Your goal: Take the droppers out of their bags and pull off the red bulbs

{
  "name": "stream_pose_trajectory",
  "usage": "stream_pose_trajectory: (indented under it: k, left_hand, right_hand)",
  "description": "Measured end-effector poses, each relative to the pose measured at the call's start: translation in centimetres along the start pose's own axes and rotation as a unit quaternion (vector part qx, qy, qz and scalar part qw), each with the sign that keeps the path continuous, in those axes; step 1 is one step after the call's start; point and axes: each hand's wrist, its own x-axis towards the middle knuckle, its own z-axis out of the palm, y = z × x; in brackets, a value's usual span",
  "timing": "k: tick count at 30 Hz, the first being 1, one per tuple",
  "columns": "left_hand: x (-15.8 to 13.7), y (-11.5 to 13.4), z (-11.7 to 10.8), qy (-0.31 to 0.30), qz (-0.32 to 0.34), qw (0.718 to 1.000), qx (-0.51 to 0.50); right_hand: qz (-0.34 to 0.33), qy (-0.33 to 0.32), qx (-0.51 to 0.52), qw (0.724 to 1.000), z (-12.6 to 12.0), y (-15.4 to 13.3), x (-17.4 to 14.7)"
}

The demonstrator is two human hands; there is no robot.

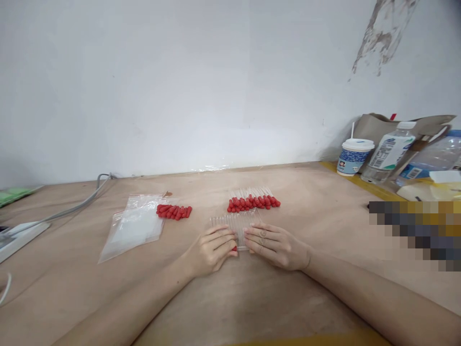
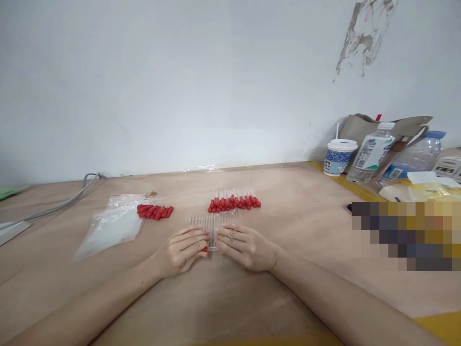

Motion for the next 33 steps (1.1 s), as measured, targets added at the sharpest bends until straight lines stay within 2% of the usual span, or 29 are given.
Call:
stream_pose_trajectory:
  k: [5,6,8,11,13,16,19,22,26,29,33]
  left_hand:
    - [-1.1,-0.9,-0.5,0.016,-0.013,1.000,0.007]
    - [-1.5,-1.3,-0.8,0.022,-0.031,0.999,0.014]
    - [-2.4,-2.4,-1.8,0.042,-0.085,0.995,0.043]
    - [-3.1,-4.0,-3.1,0.078,-0.185,0.976,0.085]
    - [-3.1,-5.0,-3.7,0.083,-0.265,0.956,0.091]
    - [-3.1,-6.5,-4.4,0.053,-0.393,0.914,0.089]
    - [-3.4,-8.3,-5.5,0.021,-0.491,0.866,0.093]
    - [-4.1,-10.1,-6.9,-0.016,-0.562,0.824,0.074]
    - [-5.1,-11.7,-8.2,0.000,-0.616,0.788,0.001]
    - [-5.6,-12.0,-8.1,0.008,-0.604,0.797,-0.024]
    - [-5.4,-11.6,-7.5,-0.056,-0.552,0.831,0.034]
  right_hand:
    - [0.013,0.003,0.012,1.000,-0.4,0.6,-0.4]
    - [0.042,0.018,0.012,0.999,-0.4,0.8,-0.6]
    - [0.145,0.051,0.001,0.988,-0.1,1.4,-1.2]
    - [0.323,0.057,-0.037,0.944,0.6,2.0,-1.8]
    - [0.389,0.029,-0.049,0.919,1.0,2.1,-2.0]
    - [0.447,-0.011,-0.036,0.894,0.9,2.1,-2.0]
    - [0.478,-0.034,-0.029,0.877,0.7,1.9,-1.8]
    - [0.469,-0.043,-0.017,0.882,0.7,1.7,-1.6]
    - [0.470,-0.058,-0.019,0.880,0.7,1.2,-1.1]
    - [0.488,-0.074,-0.018,0.869,0.6,0.9,-0.8]
    - [0.495,-0.083,-0.010,0.865,0.5,0.8,-0.7]
